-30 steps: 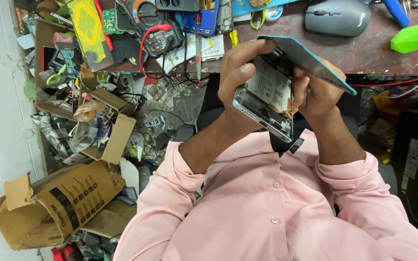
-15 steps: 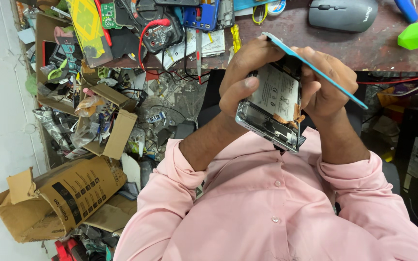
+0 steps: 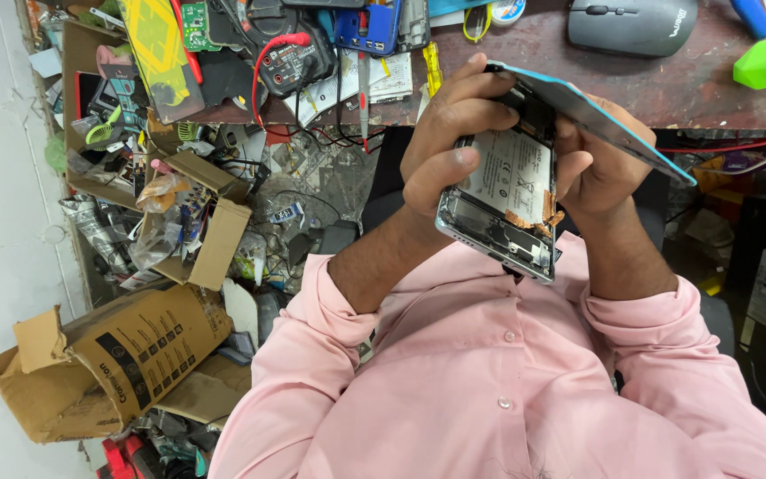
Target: The person pries open the back cover of a blue smartphone, removes the battery, and unscrews and lifts out an internal component using a screwdriver at a cluttered repair workbench.
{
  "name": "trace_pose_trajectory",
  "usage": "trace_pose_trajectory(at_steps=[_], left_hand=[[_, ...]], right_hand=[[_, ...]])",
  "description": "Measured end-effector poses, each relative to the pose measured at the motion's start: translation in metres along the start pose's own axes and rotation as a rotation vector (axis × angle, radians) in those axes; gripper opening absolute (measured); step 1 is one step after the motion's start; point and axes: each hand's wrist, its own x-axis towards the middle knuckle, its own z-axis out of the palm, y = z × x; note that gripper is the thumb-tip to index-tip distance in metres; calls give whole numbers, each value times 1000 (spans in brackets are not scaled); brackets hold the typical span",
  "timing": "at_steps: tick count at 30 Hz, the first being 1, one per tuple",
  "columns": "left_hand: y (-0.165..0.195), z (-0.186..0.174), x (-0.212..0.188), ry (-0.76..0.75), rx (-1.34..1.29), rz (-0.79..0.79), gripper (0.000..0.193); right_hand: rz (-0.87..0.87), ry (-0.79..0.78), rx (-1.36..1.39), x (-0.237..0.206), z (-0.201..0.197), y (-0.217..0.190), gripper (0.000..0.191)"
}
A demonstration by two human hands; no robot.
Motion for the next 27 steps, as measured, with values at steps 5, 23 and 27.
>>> trace_pose_trajectory(at_steps=[5,23,27], left_hand=[[0,-1,-2,-8,-2,-2,70],[10,-3,3,-33,37,-41,80],[11,2,2,37,38,-31,82]], right_hand=[[7,-3,-5,-2,0,3,33],[-101,13,15,15,-3,-5,20],[-32,27,8,5,-2,-3,21]])
